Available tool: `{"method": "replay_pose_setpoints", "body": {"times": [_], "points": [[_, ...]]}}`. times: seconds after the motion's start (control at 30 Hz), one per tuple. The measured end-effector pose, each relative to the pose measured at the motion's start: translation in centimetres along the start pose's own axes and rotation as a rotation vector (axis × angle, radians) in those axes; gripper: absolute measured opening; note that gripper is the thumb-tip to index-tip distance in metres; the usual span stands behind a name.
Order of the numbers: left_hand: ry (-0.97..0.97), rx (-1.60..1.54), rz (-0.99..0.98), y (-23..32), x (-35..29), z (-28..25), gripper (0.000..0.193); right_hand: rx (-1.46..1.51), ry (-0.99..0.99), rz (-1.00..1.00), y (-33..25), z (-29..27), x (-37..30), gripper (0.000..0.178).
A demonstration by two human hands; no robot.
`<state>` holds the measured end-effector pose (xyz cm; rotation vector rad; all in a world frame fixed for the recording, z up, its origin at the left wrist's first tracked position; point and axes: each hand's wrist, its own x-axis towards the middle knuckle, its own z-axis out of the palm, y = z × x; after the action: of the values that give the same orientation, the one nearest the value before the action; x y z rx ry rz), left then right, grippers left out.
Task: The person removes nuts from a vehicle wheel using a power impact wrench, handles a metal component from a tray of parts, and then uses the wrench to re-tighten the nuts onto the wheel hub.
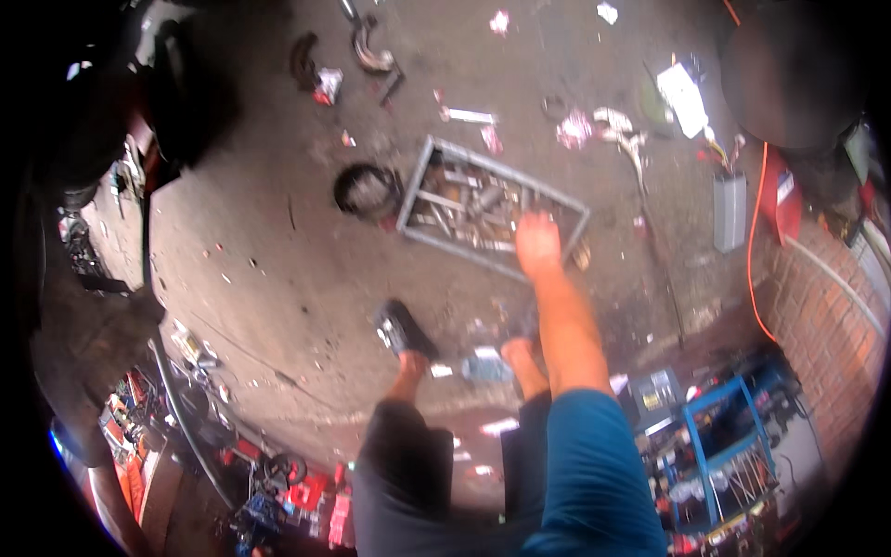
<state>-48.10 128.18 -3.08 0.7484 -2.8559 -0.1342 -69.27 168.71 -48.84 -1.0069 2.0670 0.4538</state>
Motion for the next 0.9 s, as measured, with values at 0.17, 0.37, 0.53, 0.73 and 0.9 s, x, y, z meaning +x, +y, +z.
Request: {"method": "replay_pose_setpoints", "body": {"times": [0.17,0.37,0.53,0.73,0.9], "points": [[-0.002,-0.013,-0.019,0.5,-0.7,0.0,0.065,0.326,0.143,-0.043,-1.4,0.2,-2.1,0.032],[0.000,0.028,-0.015,0.3,0.2,-1.9,0.067,0.688,0.448,0.039,-5.7,-3.1,0.4,0.044],[0.001,0.001,0.000,0.6,-0.2,-0.6,0.069,0.297,0.555,-0.116,-7.1,-3.0,4.5,0.046],[-0.006,-0.044,-0.029,0.2,-0.1,-0.1,0.071,0.374,0.439,0.104,-7.1,-3.0,5.8,0.033],[-0.022,-0.029,-0.044,0.1,0.8,-1.9,0.073,0.630,0.599,-0.023,-9.3,-7.0,2.7,0.025]]}}
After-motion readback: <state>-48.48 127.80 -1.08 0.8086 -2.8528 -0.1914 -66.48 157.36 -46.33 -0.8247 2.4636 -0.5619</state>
